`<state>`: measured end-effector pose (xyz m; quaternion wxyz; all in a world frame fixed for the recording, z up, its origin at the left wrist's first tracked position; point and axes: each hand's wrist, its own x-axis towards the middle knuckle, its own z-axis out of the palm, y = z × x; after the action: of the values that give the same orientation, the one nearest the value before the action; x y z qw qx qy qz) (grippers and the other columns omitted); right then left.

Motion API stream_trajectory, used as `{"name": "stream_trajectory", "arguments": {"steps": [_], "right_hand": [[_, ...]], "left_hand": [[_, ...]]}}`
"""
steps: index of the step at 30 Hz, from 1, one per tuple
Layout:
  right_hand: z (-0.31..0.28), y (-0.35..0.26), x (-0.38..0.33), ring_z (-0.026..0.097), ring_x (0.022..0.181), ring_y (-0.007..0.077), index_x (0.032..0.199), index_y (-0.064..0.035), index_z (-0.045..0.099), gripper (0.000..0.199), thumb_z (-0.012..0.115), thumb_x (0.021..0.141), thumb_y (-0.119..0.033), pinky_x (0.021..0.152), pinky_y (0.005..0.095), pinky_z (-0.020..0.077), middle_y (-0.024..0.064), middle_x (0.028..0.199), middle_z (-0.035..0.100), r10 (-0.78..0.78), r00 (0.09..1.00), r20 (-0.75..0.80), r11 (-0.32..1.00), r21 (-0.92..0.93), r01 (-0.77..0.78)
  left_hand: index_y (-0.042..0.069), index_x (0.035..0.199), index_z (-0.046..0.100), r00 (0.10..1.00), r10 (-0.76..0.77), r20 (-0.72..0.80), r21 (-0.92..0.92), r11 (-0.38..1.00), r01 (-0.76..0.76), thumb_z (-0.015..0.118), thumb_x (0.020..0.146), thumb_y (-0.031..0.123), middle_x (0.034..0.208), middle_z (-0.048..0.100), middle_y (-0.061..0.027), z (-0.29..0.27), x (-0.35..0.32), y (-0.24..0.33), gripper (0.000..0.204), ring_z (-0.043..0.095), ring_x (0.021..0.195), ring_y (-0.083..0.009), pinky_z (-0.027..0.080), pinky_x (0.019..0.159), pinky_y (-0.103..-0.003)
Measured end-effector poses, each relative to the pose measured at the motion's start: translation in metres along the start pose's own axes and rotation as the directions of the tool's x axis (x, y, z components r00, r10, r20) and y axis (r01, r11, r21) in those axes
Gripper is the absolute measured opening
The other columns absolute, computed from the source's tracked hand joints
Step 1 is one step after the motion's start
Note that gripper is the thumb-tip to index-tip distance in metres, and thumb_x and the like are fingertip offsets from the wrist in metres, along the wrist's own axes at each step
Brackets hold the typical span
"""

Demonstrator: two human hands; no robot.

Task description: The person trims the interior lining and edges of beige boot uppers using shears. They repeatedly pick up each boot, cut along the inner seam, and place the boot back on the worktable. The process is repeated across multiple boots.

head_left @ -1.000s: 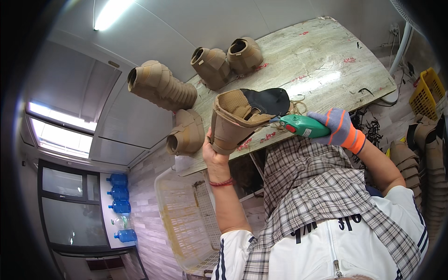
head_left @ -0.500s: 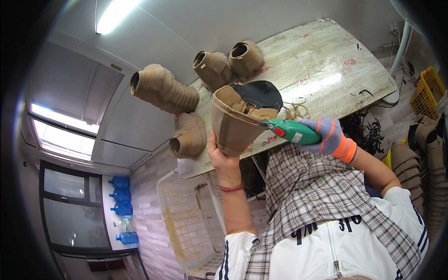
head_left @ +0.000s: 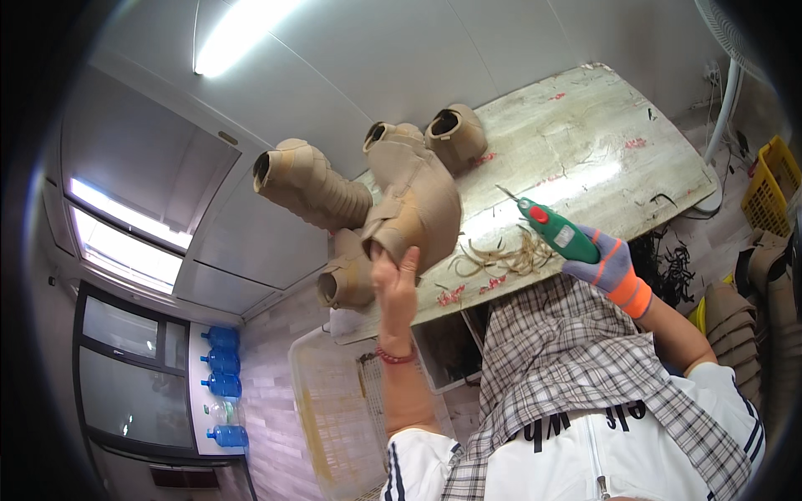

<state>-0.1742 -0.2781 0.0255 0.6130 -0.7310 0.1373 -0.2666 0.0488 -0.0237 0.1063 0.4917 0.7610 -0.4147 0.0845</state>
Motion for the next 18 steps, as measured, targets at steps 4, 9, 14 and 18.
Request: {"name": "stream_trajectory", "arguments": {"steps": [4, 9, 14, 18], "right_hand": [[-0.015, 0.004, -0.002, 0.06, 0.082, 0.0055, 0.128, 0.0014, 0.062, 0.06, 0.084, 0.074, -0.012, 0.073, 0.0241, 0.0528, 0.0023, 0.096, 0.07, 0.065, 0.993, -0.1, 0.998, -0.019, -0.068], [-0.015, 0.004, 0.003, 0.059, 0.08, 0.0054, 0.127, 0.0017, 0.062, 0.059, 0.082, 0.073, -0.01, 0.072, 0.0239, 0.052, 0.0012, 0.094, 0.069, 0.053, 0.992, -0.118, 0.998, -0.034, -0.057], [-0.017, 0.001, 0.005, 0.059, 0.081, 0.0057, 0.127, 0.0026, 0.062, 0.06, 0.084, 0.073, -0.011, 0.074, 0.0243, 0.0523, 0.002, 0.095, 0.069, 0.096, 0.991, -0.097, 0.994, -0.048, -0.101], [-0.019, 0.004, 0.011, 0.059, 0.081, 0.0061, 0.127, 0.0037, 0.061, 0.06, 0.084, 0.074, -0.011, 0.072, 0.0243, 0.0524, 0.0022, 0.096, 0.069, 0.088, 0.989, -0.118, 0.995, -0.045, -0.094]], "left_hand": [[-0.01, 0.12, 0.059, 0.977, 0.209, -0.048, 0.464, 0.871, -0.163, 0.064, 0.095, 0.019, 0.122, 0.058, -0.0284, -0.027, 0.085, 0.003, 0.039, 0.056, 0.11, -0.0472, 0.044, 0.094, -0.049], [-0.003, 0.108, 0.066, 0.998, -0.043, 0.047, 0.839, 0.543, -0.016, 0.057, 0.098, 0.038, 0.116, 0.059, -0.0261, -0.037, 0.218, -0.068, 0.043, 0.06, 0.108, -0.0421, 0.049, 0.091, -0.051], [0.002, 0.102, 0.068, 0.998, 0.059, -0.008, 0.861, 0.507, -0.023, 0.06, 0.096, 0.03, 0.113, 0.061, -0.0216, -0.005, 0.266, -0.128, 0.029, 0.063, 0.103, -0.0415, 0.051, 0.088, -0.05], [0.0, 0.099, 0.068, 0.986, 0.105, -0.13, 0.658, 0.753, 0.007, 0.066, 0.09, 0.025, 0.096, 0.07, -0.0243, -0.012, 0.28, -0.139, 0.026, 0.067, 0.093, -0.0419, 0.051, 0.083, -0.049]]}}
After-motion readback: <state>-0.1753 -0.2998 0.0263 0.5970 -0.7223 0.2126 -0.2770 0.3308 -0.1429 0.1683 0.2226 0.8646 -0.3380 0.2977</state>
